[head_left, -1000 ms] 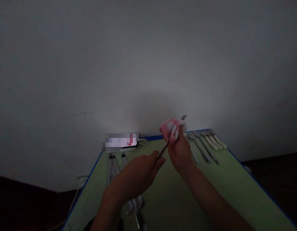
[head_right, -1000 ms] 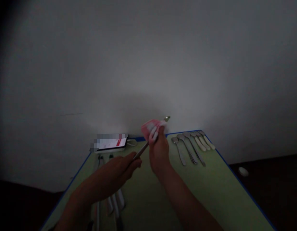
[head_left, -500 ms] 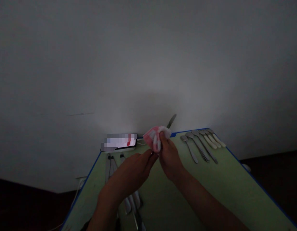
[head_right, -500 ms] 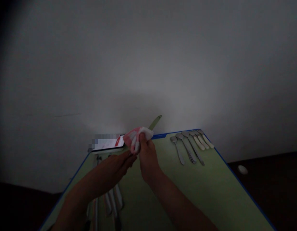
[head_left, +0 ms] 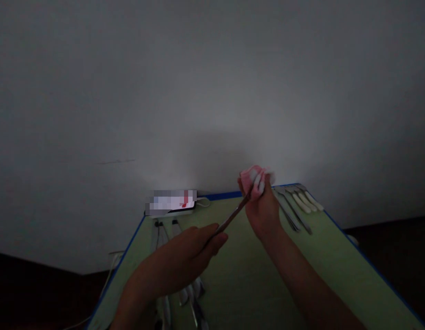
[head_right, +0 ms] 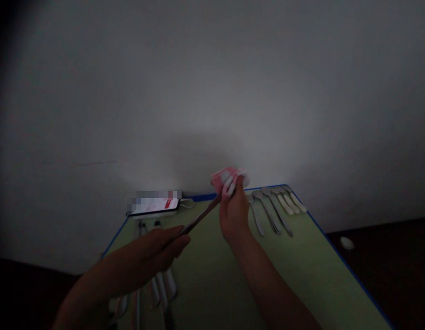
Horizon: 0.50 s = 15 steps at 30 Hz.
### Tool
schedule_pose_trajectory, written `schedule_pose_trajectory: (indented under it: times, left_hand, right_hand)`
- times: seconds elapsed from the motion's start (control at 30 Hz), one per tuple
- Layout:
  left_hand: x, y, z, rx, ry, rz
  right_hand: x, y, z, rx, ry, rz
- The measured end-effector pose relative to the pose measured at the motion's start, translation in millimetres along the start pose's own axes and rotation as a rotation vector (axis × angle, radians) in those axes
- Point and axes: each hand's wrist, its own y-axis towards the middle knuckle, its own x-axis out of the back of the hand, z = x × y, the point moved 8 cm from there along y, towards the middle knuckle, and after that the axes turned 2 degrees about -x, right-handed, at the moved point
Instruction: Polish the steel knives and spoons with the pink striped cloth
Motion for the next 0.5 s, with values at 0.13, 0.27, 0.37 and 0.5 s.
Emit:
schedule_pose_trajectory:
  times: [0.13, 0.27, 0.37, 0.5]
  left_hand:
    - [-2.5, 5.9, -1.5, -0.005, -0.045, 0.014]
    - [-3.5, 16.1, 7.7, 0.017, -0.059, -0.075]
    - [-6.0, 22.6, 19.4, 0.037, -0.066, -0.106]
    - [-7.0, 26.1, 24.4, -0.003, -0.042, -0.118]
  right_hand:
    - [-4.6, -17.1, -18.0, -0.064, 0.039, -0.007]
    - [-13.0, -37.8, -49.7, -0.209, -0.087, 0.072]
    - [-15.2, -46.5, -68.7, -0.301, -0.129, 0.115]
    - [-13.1, -46.8, -74.4, -0.328, -0.155, 0.109]
